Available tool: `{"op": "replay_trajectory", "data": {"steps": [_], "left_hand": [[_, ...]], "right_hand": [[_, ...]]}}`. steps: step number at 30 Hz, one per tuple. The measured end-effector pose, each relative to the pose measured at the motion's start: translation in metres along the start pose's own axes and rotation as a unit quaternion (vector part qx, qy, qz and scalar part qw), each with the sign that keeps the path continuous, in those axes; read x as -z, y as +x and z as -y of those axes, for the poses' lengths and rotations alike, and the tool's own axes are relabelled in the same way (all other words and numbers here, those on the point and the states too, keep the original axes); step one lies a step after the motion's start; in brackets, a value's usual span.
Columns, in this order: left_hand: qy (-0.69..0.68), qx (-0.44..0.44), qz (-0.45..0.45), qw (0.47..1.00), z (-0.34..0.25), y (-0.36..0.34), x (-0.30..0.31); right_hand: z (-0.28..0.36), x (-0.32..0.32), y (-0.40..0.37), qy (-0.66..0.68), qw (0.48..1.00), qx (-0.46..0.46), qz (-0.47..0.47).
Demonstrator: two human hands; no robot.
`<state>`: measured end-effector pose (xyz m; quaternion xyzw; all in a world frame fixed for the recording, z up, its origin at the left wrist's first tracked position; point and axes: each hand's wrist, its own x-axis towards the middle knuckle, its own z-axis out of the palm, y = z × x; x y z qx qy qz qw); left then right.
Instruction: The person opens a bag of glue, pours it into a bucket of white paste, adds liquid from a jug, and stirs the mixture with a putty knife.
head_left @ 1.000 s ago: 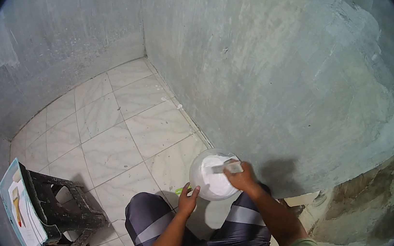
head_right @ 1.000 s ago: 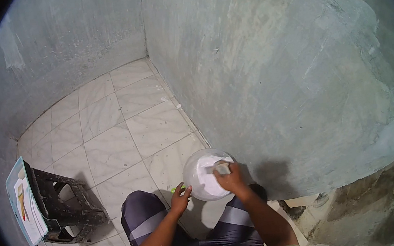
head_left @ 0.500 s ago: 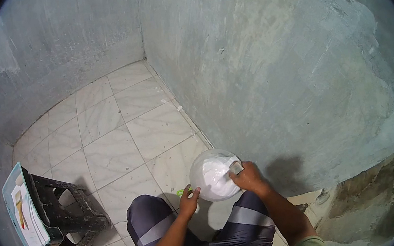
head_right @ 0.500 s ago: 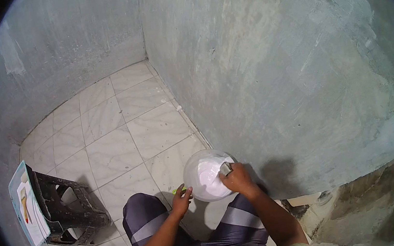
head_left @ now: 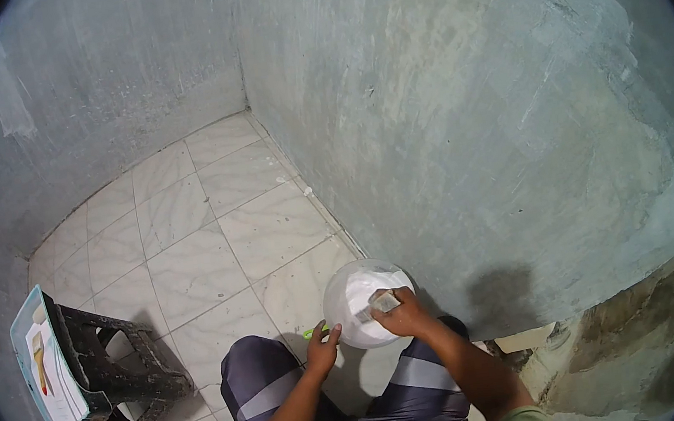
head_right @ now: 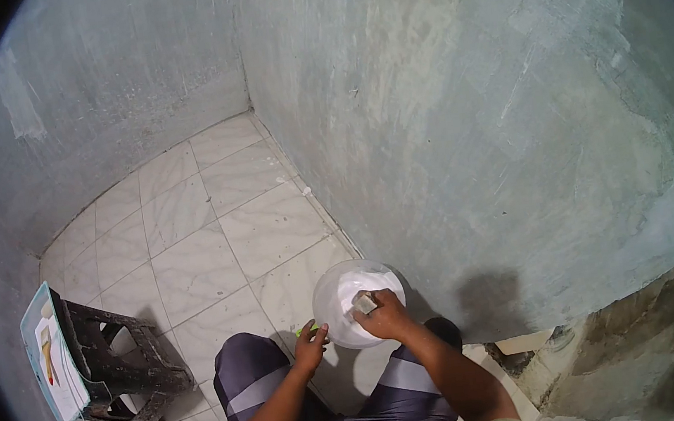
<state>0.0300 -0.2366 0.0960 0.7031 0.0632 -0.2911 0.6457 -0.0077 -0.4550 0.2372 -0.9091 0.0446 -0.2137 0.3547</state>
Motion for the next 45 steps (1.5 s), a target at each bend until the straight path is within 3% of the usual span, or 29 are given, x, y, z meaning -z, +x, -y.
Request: {"op": "replay_trajectory", "data": {"steps": [2,4,6,8,11,13,14,16,17,18,20,21,22,24,25,26,28,29,31,32,34,35,38,39,40,42,43,44,45], "left_hand": [[-0.003,0.003,0.002,1.000,-0.001,-0.001,0.001],[-0.007,0.006,0.005,1.000,-0.001,-0.003,0.001],[-0.001,-0.001,-0.001,1.000,0.000,-0.001,0.000],[0.003,-0.003,0.000,1.000,0.004,0.002,0.000],[0.013,0.002,0.007,1.000,-0.001,-0.001,0.002],[0.020,0.003,0.015,1.000,-0.005,-0.001,0.001],[0.019,0.003,0.011,1.000,-0.005,-0.001,0.001],[0.018,0.004,0.006,1.000,-0.004,-0.001,-0.001],[0.012,0.007,0.005,1.000,-0.004,0.000,0.000],[0.005,0.011,0.003,1.000,-0.003,0.001,0.001],[0.000,0.015,0.007,1.000,0.001,0.003,0.001],[-0.006,0.016,0.011,1.000,0.002,0.003,0.001],[-0.005,0.019,0.011,1.000,-0.001,0.000,0.001],[-0.015,0.024,0.011,1.000,-0.009,-0.005,0.002],[-0.016,0.025,0.011,1.000,-0.007,-0.004,0.002],[-0.011,0.020,0.015,1.000,-0.005,-0.002,0.003],[-0.009,0.018,0.016,1.000,-0.006,-0.003,0.005],[-0.011,0.022,0.021,0.999,-0.009,-0.004,0.005],[-0.016,0.024,0.025,0.999,-0.009,-0.005,0.005],[-0.011,0.021,0.023,0.999,-0.007,-0.004,0.005],[-0.009,0.015,0.018,1.000,-0.006,-0.001,0.002],[-0.009,0.013,0.018,1.000,-0.006,-0.001,0.002],[-0.019,0.015,0.016,1.000,-0.005,-0.004,0.003],[-0.029,0.016,0.019,0.999,-0.005,-0.004,0.001],[-0.028,0.015,0.021,0.999,-0.004,-0.003,0.001],[-0.015,0.010,0.007,1.000,0.000,0.000,0.000],[-0.014,0.008,0.007,1.000,0.001,-0.001,0.000],[-0.013,0.010,0.010,1.000,0.002,-0.001,0.002],[-0.012,0.011,0.014,1.000,0.000,0.001,0.002]], "right_hand": [[0.003,0.023,0.005,-0.126,0.976,-0.129,0.123],[0.019,0.038,0.020,-0.190,0.965,-0.101,0.148],[0.040,0.033,0.025,0.003,0.981,-0.189,0.047],[0.010,-0.004,0.001,0.080,0.993,-0.085,0.028],[0.015,0.022,0.010,-0.048,0.989,-0.083,0.111],[0.012,0.038,0.030,-0.086,0.966,-0.204,0.137],[0.011,0.032,0.028,-0.086,0.965,-0.205,0.136],[0.011,0.011,0.016,0.099,0.978,-0.173,0.058],[0.012,0.005,0.008,0.066,0.995,-0.060,0.031],[0.005,0.006,0.006,0.042,0.982,-0.106,0.148],[0.003,0.024,0.011,-0.077,0.971,-0.151,0.166],[0.001,0.032,0.018,-0.164,0.971,-0.117,0.130],[0.007,0.032,0.022,-0.163,0.970,-0.120,0.132],[0.021,0.026,0.029,0.032,0.966,-0.231,0.108],[0.019,0.014,0.024,0.100,0.974,-0.173,0.106],[0.023,0.008,0.010,-0.007,0.997,-0.071,0.026],[-0.007,0.008,0.008,-0.045,0.995,-0.043,0.073],[-0.016,0.013,0.011,-0.044,0.995,-0.041,0.076],[0.001,0.036,0.035,-0.080,0.967,-0.204,0.129],[0.000,0.031,0.033,-0.082,0.968,-0.202,0.127],[0.004,0.005,0.022,0.055,0.985,-0.132,0.097],[0.009,0.001,0.012,-0.073,0.996,-0.005,0.056],[0.012,0.026,0.018,-0.152,0.980,-0.076,0.100],[0.014,0.037,0.030,-0.131,0.965,-0.158,0.164],[0.010,0.031,0.027,-0.132,0.965,-0.158,0.161],[-0.002,0.008,0.019,0.020,0.985,-0.159,0.069],[0.009,0.009,0.017,0.032,0.992,-0.093,0.079],[-0.005,-0.003,0.004,-0.088,0.996,-0.008,0.028],[-0.009,0.007,0.006,-0.068,0.992,-0.059,0.092]]}}
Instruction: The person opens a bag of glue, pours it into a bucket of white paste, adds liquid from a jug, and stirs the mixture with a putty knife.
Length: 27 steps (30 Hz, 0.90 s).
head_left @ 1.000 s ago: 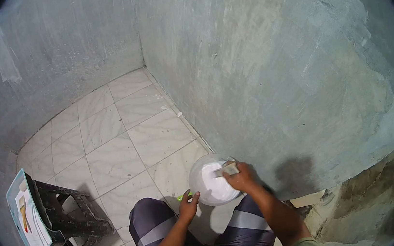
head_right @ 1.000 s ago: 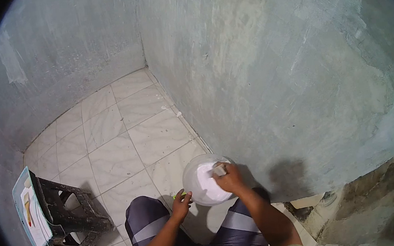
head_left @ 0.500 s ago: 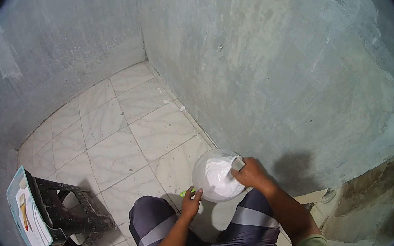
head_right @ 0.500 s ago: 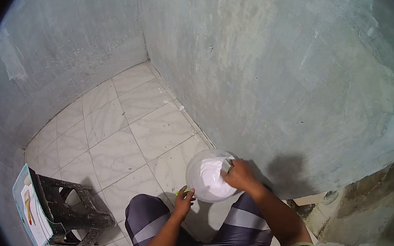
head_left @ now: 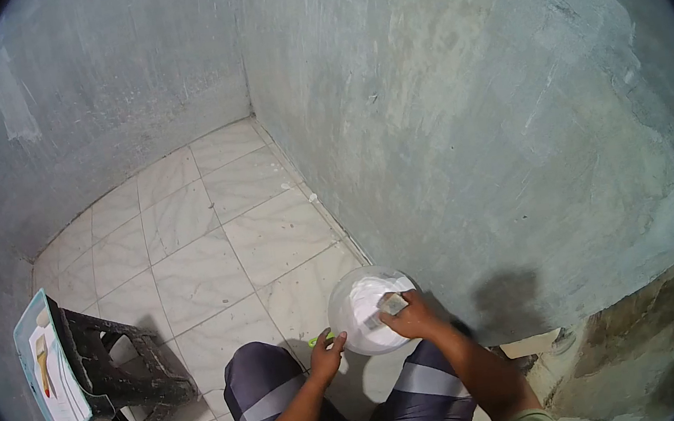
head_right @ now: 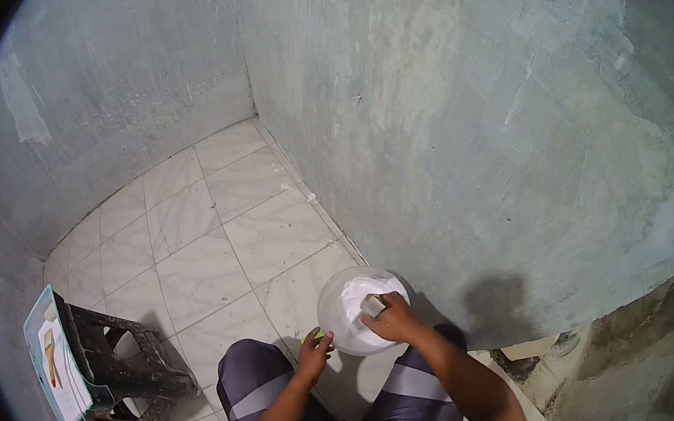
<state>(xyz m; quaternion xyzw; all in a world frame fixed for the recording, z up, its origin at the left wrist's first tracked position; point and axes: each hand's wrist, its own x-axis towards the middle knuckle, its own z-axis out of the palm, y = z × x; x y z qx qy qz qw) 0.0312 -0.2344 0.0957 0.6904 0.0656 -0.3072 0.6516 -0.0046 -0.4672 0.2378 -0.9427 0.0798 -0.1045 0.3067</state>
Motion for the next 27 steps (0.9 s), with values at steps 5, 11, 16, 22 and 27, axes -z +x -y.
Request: {"op": "replay_trajectory", "data": {"steps": [5,11,16,22,27], "left_hand": [[0.003,0.005,0.002,1.000,-0.003,-0.005,-0.001],[0.013,-0.002,0.002,1.000,-0.006,-0.006,-0.001],[0.028,-0.015,-0.001,1.000,0.007,0.004,0.001],[0.001,-0.006,-0.003,1.000,-0.004,-0.005,-0.002],[0.036,-0.011,-0.004,0.999,0.000,0.000,0.001]], "right_hand": [[0.012,0.033,0.015,-0.018,0.991,-0.120,0.059],[0.033,0.050,0.011,-0.079,0.986,-0.114,0.094],[0.023,0.013,0.004,0.035,0.996,-0.080,-0.021],[0.019,0.032,0.017,-0.041,0.988,-0.133,0.062],[0.020,0.028,0.007,0.020,0.996,-0.040,0.073]]}}
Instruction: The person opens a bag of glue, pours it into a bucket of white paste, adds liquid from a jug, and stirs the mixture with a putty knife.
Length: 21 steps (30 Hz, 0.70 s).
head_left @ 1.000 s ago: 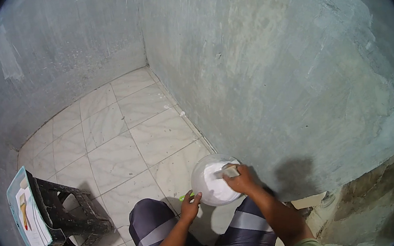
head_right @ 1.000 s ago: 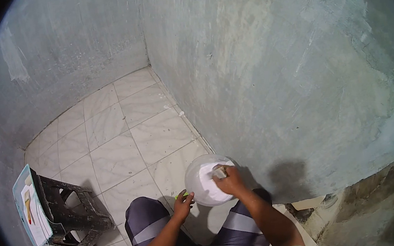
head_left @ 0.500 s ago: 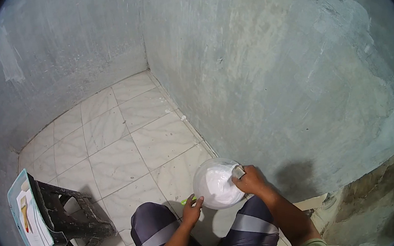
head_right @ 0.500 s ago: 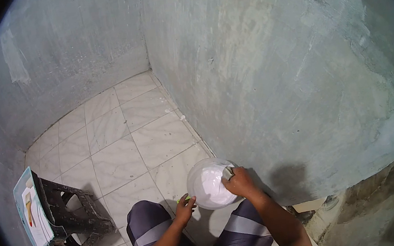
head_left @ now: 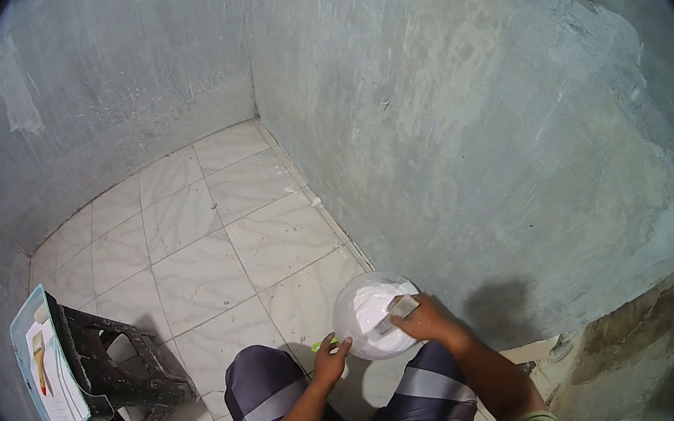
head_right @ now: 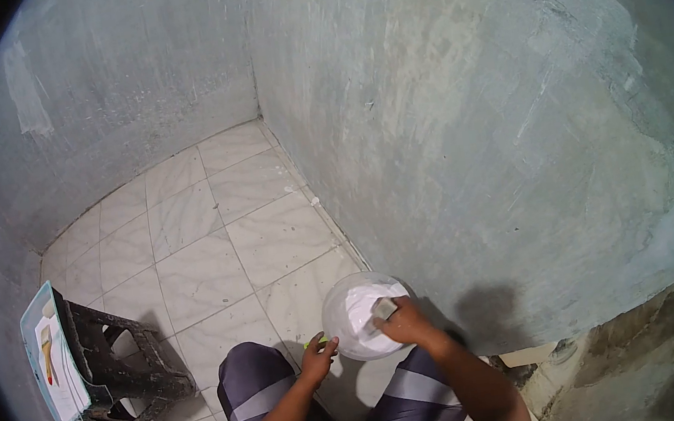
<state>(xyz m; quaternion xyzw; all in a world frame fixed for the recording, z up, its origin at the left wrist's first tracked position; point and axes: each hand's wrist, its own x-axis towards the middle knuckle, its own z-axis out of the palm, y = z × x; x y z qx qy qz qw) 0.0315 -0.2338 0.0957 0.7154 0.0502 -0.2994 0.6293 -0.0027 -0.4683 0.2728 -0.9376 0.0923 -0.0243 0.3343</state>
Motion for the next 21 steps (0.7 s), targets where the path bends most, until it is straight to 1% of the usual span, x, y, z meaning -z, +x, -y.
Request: {"op": "replay_trajectory", "data": {"steps": [1,3,4,6,7,8,9,10,11,12,14,15,16,18,19,21], "left_hand": [[0.000,0.002,0.001,1.000,-0.001,-0.002,0.000],[-0.015,0.009,-0.001,1.000,-0.005,-0.005,0.000],[-0.014,0.009,0.001,1.000,-0.001,-0.003,-0.001],[-0.002,-0.004,0.015,1.000,0.007,0.004,0.002],[-0.001,-0.005,0.014,1.000,0.003,0.003,0.003],[-0.002,-0.003,0.016,1.000,-0.001,0.001,0.002],[-0.003,0.000,0.019,1.000,-0.002,-0.001,0.003],[-0.003,0.001,0.019,1.000,-0.001,-0.002,0.003],[-0.004,-0.001,0.019,1.000,0.000,-0.001,0.003],[-0.005,-0.003,0.020,1.000,0.000,0.001,0.002],[-0.004,-0.007,0.017,1.000,0.002,0.004,0.001],[0.001,-0.007,0.014,1.000,0.005,0.004,0.002],[0.002,-0.005,0.014,1.000,0.007,0.004,0.002],[0.008,-0.010,0.012,1.000,0.009,0.006,0.001],[0.007,-0.009,0.013,1.000,0.006,0.004,0.002],[-0.004,-0.007,0.014,1.000,0.000,0.000,0.002]], "right_hand": [[-0.003,0.002,0.002,0.000,1.000,-0.002,0.001],[-0.004,0.012,0.012,-0.080,0.993,-0.081,-0.023],[0.003,0.010,0.010,-0.080,0.993,-0.083,-0.024],[0.023,0.001,0.008,0.098,0.992,-0.082,-0.014],[0.008,-0.015,0.007,0.025,0.999,0.011,-0.037],[-0.011,-0.022,0.009,0.027,0.999,0.011,-0.037],[-0.027,-0.021,0.008,-0.027,0.999,0.016,-0.043],[-0.026,-0.013,0.006,-0.081,0.995,0.022,-0.048],[-0.027,-0.001,0.009,-0.124,0.991,-0.039,-0.020],[-0.016,0.003,0.009,-0.124,0.991,-0.040,-0.021],[0.003,-0.002,0.013,0.050,0.995,-0.035,-0.081],[-0.004,-0.015,0.013,0.055,0.997,-0.023,-0.048],[0.015,-0.006,0.007,-0.001,1.000,0.003,-0.022],[-0.008,-0.012,0.006,-0.098,0.995,-0.005,-0.030],[-0.003,-0.006,0.009,-0.099,0.995,-0.006,-0.029],[0.009,0.011,0.018,-0.004,0.993,-0.101,-0.057]]}}
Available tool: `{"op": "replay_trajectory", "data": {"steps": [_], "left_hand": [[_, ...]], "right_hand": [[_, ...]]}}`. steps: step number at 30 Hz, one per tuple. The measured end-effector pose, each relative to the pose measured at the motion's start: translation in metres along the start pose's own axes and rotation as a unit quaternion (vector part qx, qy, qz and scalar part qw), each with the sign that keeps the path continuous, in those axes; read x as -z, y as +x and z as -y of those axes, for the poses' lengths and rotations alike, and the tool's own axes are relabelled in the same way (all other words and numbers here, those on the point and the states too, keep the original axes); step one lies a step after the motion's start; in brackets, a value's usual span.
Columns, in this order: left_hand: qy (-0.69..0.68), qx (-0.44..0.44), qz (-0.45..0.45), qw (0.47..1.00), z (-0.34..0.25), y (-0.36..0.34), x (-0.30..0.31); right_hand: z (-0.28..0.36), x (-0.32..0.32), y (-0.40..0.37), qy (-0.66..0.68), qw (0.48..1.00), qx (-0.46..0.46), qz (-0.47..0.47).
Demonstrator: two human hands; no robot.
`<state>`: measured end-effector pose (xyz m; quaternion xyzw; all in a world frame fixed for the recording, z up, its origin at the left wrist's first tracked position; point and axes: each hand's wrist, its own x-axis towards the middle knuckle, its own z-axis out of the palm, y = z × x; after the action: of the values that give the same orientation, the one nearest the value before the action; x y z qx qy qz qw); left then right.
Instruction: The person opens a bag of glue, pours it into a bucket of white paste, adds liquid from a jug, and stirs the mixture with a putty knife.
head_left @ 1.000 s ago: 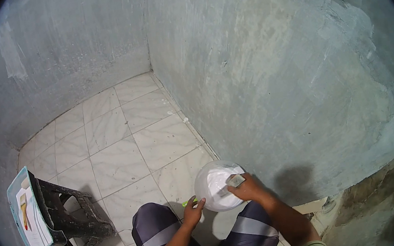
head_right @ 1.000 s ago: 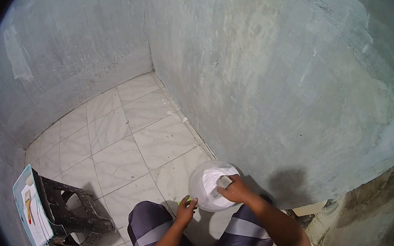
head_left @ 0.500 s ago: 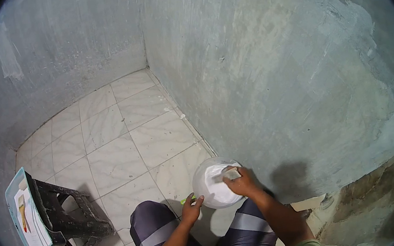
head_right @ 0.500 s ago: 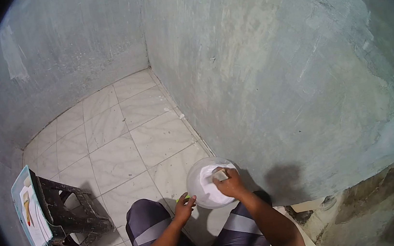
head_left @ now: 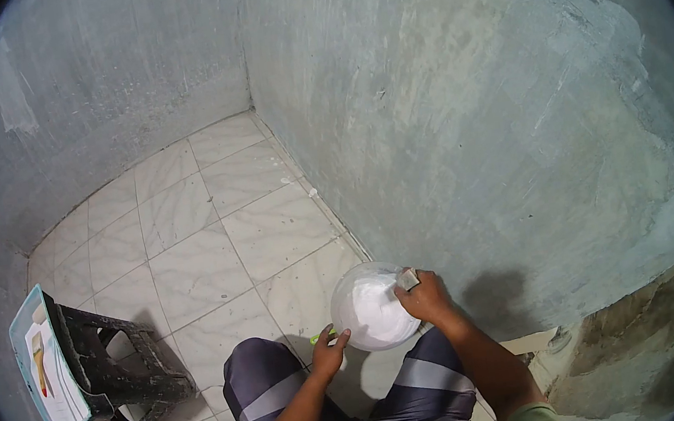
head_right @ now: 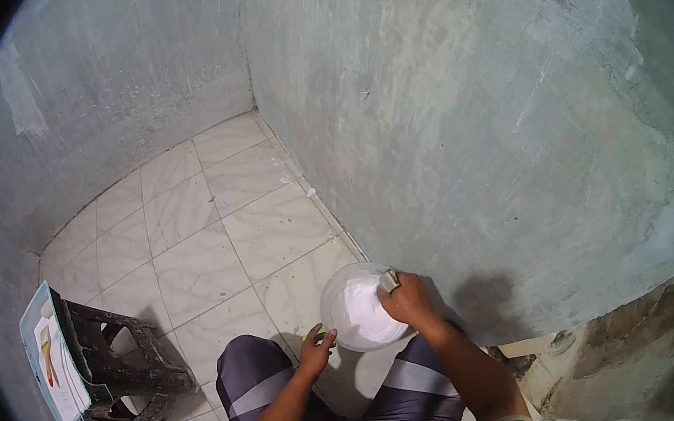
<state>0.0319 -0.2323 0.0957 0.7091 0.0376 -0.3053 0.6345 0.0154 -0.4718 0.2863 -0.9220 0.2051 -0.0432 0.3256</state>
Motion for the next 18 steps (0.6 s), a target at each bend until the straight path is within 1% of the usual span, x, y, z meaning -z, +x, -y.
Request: {"op": "replay_trajectory", "data": {"steps": [1,3,4,5,7,8,9,11,12,13,15,16,17,18], "left_hand": [[-0.001,0.000,0.000,1.000,-0.001,-0.001,-0.001],[-0.017,0.008,-0.015,1.000,-0.005,-0.003,-0.001],[-0.017,0.008,-0.016,1.000,-0.004,0.000,0.000],[-0.015,0.003,-0.014,1.000,-0.003,0.001,0.000],[-0.020,0.006,-0.017,1.000,0.002,-0.003,-0.001],[-0.008,0.002,-0.014,1.000,0.001,-0.003,0.000],[0.006,-0.006,-0.010,1.000,-0.002,-0.002,0.001],[0.005,-0.005,-0.014,1.000,-0.004,-0.003,-0.001],[0.007,-0.003,-0.016,1.000,-0.003,-0.003,0.000],[0.006,-0.003,-0.016,1.000,-0.003,-0.002,0.000],[0.013,-0.009,-0.017,1.000,0.000,-0.002,-0.001],[0.011,-0.007,-0.017,1.000,0.003,0.001,-0.002],[0.016,-0.013,-0.023,1.000,0.007,0.004,-0.003],[0.022,-0.019,-0.027,0.999,0.010,0.005,-0.004]], "right_hand": [[0.004,-0.002,-0.003,0.000,1.000,0.001,0.000],[0.014,-0.015,-0.010,0.029,0.997,0.068,0.024],[0.002,-0.022,-0.010,-0.019,0.994,0.101,0.025],[-0.012,-0.022,-0.005,-0.020,0.994,0.101,0.027],[-0.031,-0.016,0.001,-0.118,0.991,0.044,0.037],[-0.038,-0.014,0.008,-0.044,0.997,0.030,0.047],[-0.032,-0.017,0.004,-0.046,0.997,0.032,0.049],[-0.008,-0.023,-0.010,0.090,0.994,0.061,-0.005],[0.002,-0.019,-0.012,0.031,0.994,0.099,0.043],[-0.007,-0.020,-0.011,0.031,0.994,0.099,0.044],[-0.049,-0.022,-0.002,-0.052,0.989,0.122,0.060],[-0.060,-0.022,0.006,-0.093,0.990,0.089,0.053],[-0.070,-0.027,0.008,-0.093,0.990,0.088,0.055],[-0.056,-0.027,0.008,-0.016,0.995,0.097,0.016]]}}
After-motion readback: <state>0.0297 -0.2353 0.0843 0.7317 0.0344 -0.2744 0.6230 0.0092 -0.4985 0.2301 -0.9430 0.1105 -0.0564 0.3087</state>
